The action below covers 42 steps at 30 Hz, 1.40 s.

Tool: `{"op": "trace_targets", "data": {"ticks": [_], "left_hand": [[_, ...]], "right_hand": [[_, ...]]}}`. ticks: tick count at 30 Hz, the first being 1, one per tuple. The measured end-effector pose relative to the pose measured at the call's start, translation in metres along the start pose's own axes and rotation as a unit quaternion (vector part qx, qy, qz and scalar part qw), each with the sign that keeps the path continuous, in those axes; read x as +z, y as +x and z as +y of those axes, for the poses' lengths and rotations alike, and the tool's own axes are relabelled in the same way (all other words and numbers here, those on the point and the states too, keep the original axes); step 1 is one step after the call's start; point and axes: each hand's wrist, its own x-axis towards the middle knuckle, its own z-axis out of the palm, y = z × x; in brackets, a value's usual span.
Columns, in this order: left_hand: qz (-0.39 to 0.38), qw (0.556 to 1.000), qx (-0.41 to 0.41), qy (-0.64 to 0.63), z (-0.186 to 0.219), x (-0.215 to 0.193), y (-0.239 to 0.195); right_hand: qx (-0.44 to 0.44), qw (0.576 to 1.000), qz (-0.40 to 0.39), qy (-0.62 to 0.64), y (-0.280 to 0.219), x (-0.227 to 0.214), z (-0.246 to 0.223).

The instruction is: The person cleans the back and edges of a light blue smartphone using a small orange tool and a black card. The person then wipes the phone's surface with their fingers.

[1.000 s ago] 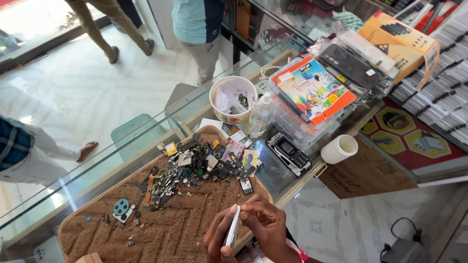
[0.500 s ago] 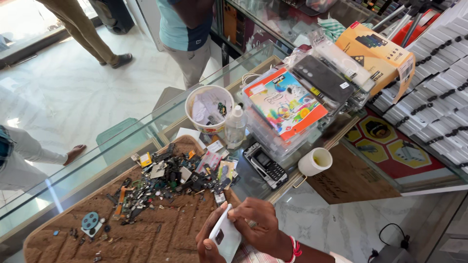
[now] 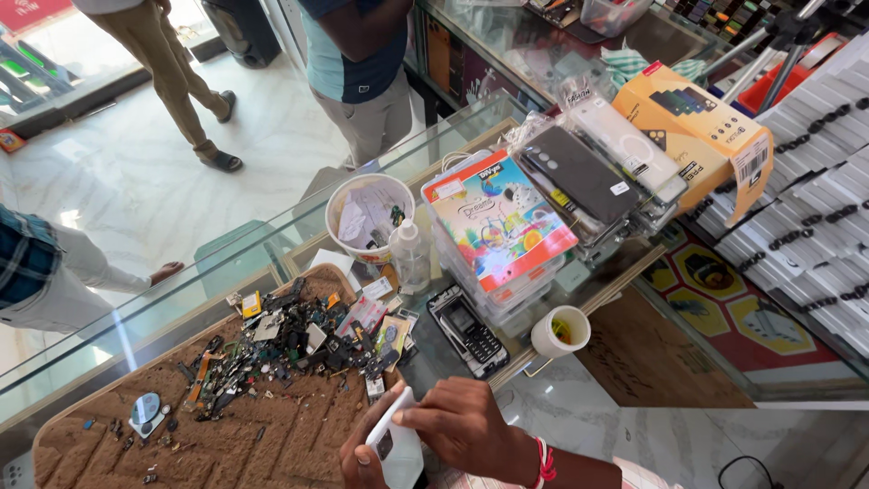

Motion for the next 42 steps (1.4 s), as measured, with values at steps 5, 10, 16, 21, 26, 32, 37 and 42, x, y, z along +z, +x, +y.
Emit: {"op": "trace_targets", "data": {"ticks": [5, 10, 16, 21, 26, 32, 37, 42], "left_hand": [[0.009, 0.995, -0.092, 0.033, 0.0, 0.02, 0.002], [0.017, 0.996, -0.054, 0.073, 0.007, 0.039, -0.001], [0.122, 0.975, -0.044, -0.183, 0.007, 0.069, -0.012], [0.206, 0.955, -0.032, -0.211, 0.006, 0.081, -0.009], [0.197, 0.957, -0.038, -0.208, 0.017, 0.076, -0.005], [0.107, 0.981, -0.09, -0.137, 0.035, 0.042, -0.007], [0.08, 0.994, -0.066, -0.024, 0.044, 0.004, -0.011], [0.129, 0.982, -0.117, 0.078, 0.043, -0.034, -0.02]], "right_hand": [[0.031, 0.999, -0.02, -0.009, -0.014, -0.014, 0.006], [0.03, 0.998, -0.042, 0.029, -0.025, -0.027, 0.019], [0.184, 0.979, 0.005, 0.086, -0.044, -0.02, 0.028], [0.363, 0.848, -0.146, 0.358, -0.057, -0.008, 0.025], [0.378, 0.837, -0.191, 0.345, -0.06, 0.0, 0.023], [0.339, 0.88, -0.194, 0.27, -0.05, 0.014, 0.01], [0.362, 0.879, -0.191, 0.246, -0.037, 0.029, -0.005], [0.359, 0.886, -0.156, 0.249, -0.028, 0.042, -0.013]]}}
